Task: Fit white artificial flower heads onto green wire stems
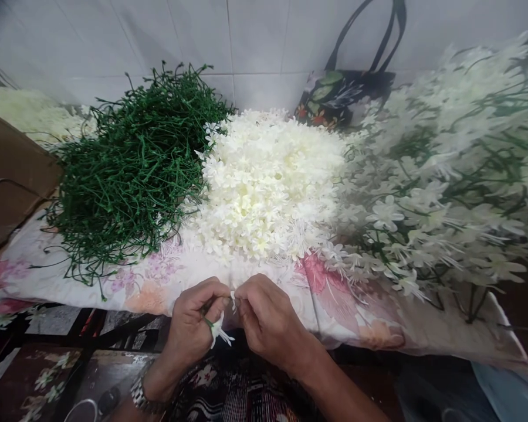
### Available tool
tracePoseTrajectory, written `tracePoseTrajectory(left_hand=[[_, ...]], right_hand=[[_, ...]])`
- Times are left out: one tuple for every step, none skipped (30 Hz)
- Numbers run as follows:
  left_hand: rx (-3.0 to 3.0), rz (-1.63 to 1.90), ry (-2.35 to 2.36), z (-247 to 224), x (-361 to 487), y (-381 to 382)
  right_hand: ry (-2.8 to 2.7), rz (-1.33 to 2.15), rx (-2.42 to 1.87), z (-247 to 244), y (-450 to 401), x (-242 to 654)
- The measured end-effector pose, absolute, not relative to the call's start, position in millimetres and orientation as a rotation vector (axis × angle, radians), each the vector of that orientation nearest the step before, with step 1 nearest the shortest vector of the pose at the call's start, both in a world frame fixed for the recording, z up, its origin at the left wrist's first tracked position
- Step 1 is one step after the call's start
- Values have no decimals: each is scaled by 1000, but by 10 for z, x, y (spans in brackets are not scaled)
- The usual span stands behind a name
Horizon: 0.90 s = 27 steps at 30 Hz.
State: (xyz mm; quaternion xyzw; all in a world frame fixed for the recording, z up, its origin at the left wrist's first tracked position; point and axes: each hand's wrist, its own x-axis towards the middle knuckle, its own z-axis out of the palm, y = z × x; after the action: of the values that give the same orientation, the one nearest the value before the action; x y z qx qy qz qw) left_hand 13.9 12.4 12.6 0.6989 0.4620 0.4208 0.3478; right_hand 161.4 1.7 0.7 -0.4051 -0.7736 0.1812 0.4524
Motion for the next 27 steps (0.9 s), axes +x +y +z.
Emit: tracePoseTrajectory(left_hand=[[1795, 1079, 1197, 132, 137, 124], [1767, 1066, 1195, 140, 136, 125], [1724, 1051, 1195, 151, 134, 127], [1664, 1036, 1197, 164, 132, 128], [1583, 1021, 1196, 177, 129, 128], [1485, 1007, 1191, 191, 125, 127], [1381, 992, 1179, 203, 120, 125], [1281, 981, 1157, 213, 113, 121], [1193, 973, 1125, 221, 108, 116], [1121, 967, 1090, 227, 103, 110], [1065, 966, 1055, 232, 101, 103], [1021, 966, 1018, 237, 102, 96], [986, 965, 981, 243, 108, 88], [958, 967, 947, 249, 117, 80], [937, 967, 916, 256, 130, 72], [921, 967, 891, 263, 144, 65], [908, 961, 875, 270, 160, 59], [895, 950, 871, 274, 174, 53], [881, 936, 871, 277, 187, 49], [865, 923, 871, 277, 196, 47], [848, 915, 869, 275, 202, 46], [828, 917, 861, 271, 204, 47], [803, 930, 856, 265, 201, 48], [780, 950, 854, 258, 196, 50], [752, 983, 855, 250, 188, 53], [721, 1015, 884, 242, 178, 57], [719, 1047, 903, 233, 168, 60]], right_hand=[[-1912, 438, -1004, 9, 19, 1614], [-1914, 436, -1010, 14, 20, 1617], [-1914, 440, -1018, 24, 22, 1625], [-1918, 453, -1025, 41, 24, 1638], [-1923, 470, -1031, 63, 27, 1656], [-1928, 487, -1038, 92, 29, 1678], [-1932, 493, -1046, 126, 32, 1703], [-1935, 488, -1056, 164, 35, 1729], [-1938, 474, -1064, 204, 38, 1755], [-1942, 461, -1069, 246, 41, 1776], [-1952, 459, -1070, 287, 44, 1793], [-1972, 472, -1057, 324, 46, 1803], [-1998, 499, -1025, 356, 47, 1806], [-2023, 535, -985, 380, 47, 1803], [-2043, 569, -945, 397, 46, 1795], [-2056, 593, -911, 407, 43, 1785], [-2060, 603, -889, 410, 38, 1776], [-2054, 601, -886, 408, 33, 1769], [-2040, 593, -898, 406, 28, 1767], [-2019, 587, -917, 406, 24, 1773], [-1995, 588, -937, 411, 21, 1786], [-1968, 592, -959, 424, 20, 1810], [-1942, 593, -977, 446, 22, 1843], [-1918, 580, -993, 478, 27, 1889], [-1897, 547, -1008, 519, 36, 1946], [-1877, 494, -1025, 571, 50, 2018], [-1859, 425, -1044, 632, 69, 2104]])
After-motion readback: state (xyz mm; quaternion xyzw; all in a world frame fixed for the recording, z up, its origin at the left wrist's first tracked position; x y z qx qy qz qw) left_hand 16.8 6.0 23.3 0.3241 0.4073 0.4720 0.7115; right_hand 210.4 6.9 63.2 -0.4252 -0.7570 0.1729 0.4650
